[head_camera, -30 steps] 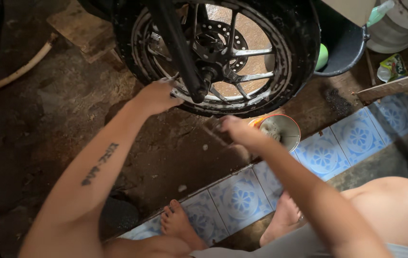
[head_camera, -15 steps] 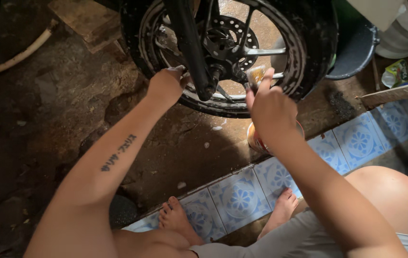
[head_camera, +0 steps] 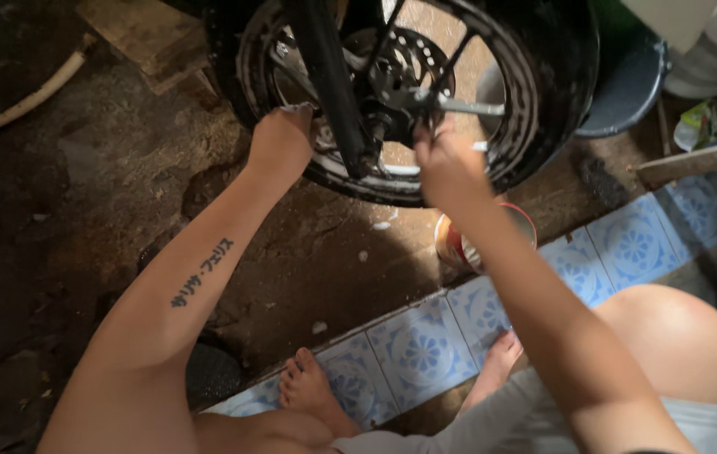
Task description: The person scrubs the front tire and brake disc of a white motorcycle with a brush and sponge while another person helps by rinsing the wheel and scrubbing the tire.
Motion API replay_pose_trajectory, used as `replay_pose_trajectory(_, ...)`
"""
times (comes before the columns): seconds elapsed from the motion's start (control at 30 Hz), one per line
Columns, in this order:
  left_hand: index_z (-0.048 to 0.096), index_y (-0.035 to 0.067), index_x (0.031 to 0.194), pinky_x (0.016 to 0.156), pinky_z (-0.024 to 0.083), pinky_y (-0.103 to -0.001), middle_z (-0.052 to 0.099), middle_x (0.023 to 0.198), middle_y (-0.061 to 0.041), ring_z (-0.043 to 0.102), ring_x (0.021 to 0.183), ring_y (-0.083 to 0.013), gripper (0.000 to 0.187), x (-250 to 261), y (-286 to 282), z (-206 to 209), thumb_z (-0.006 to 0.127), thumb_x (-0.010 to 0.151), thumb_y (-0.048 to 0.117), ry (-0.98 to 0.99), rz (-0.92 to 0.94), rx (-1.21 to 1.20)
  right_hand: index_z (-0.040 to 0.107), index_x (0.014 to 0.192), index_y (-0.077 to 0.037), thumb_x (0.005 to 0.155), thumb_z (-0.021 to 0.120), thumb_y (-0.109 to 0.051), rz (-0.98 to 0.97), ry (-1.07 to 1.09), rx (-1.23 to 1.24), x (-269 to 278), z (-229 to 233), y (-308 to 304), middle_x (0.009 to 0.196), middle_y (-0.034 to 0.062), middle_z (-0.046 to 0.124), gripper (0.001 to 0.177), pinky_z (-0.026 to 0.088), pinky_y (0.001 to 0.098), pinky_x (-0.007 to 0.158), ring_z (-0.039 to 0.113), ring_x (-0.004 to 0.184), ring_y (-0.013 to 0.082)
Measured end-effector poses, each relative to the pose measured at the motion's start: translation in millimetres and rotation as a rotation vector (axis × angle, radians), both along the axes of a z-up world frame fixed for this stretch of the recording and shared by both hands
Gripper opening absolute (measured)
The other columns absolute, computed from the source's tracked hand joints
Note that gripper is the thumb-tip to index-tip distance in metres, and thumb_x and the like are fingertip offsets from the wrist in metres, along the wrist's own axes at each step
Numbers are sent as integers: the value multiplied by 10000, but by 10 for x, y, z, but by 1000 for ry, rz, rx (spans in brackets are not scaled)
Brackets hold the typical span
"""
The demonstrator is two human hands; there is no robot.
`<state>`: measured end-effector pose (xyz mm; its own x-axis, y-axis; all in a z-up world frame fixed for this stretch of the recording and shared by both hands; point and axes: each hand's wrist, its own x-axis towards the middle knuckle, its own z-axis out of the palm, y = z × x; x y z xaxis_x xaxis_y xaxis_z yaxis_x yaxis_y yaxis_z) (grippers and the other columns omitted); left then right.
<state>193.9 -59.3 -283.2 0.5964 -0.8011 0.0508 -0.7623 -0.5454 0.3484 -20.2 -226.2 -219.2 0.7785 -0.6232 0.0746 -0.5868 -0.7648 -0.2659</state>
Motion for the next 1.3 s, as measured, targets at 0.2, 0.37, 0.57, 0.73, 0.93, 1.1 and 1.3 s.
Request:
replay_pose_trajectory(0.2,623,-27,1273,528,571,-407,699,821,-199,686,673,-310,333,43,20,-87,599,1011,175,-14,-3,-6,639,1075,29,1130,417,-471,28,-178,244,-84,-101,19,727,237,684,550,485,486,577,652,641,380)
replay_pose_trajectory(0.37,632,-52,1227,466,558,-383,683,775,-191,661,679,-295,329,33,21,11,608,1016,198,-66,-4,63,599,1019,-68,1014,368,-505,-244,-208,688,35,76,295,602,147,631,494,474,370,415,609,401,245)
replay_pose_trajectory(0.57,623,-50,1251,488,573,-408,679,763,-195,673,660,-307,307,26,-49,-16,581,991,107,-103,-36,137,583,860,13,1045,422,-512,-257,-346,938,75,-23,109,547,87,594,580,434,356,374,550,370,218)
replay_pose_trajectory(0.73,691,3,1105,610,578,-448,697,867,-196,683,790,-332,178,-48,-47,-134,592,998,104,-118,-31,110,541,977,13,1070,335,-558,56,-469,630,54,-25,-33,601,105,556,615,408,352,376,524,420,222)
replay_pose_trajectory(0.93,504,-28,1375,567,619,-429,687,873,-234,708,758,-350,421,-98,-74,50,550,959,14,37,1,250,553,923,-26,1009,424,-551,-221,-335,928,88,120,140,573,70,603,547,425,342,339,550,359,189)
replay_pose_trajectory(1.1,639,-30,1124,613,595,-434,694,886,-197,692,817,-335,193,-95,-32,-21,576,988,92,-84,-13,86,548,962,-35,1010,427,-515,-163,-259,879,130,353,214,600,105,601,497,440,346,361,562,396,203)
replay_pose_trajectory(1.3,666,-33,1106,597,588,-440,687,851,-204,693,779,-350,235,-107,-15,-10,575,1066,179,-116,20,-25,666,1149,-12,1046,469,-478,33,279,27,-246,1051,432,777,216,718,516,562,521,685,714,736,395)
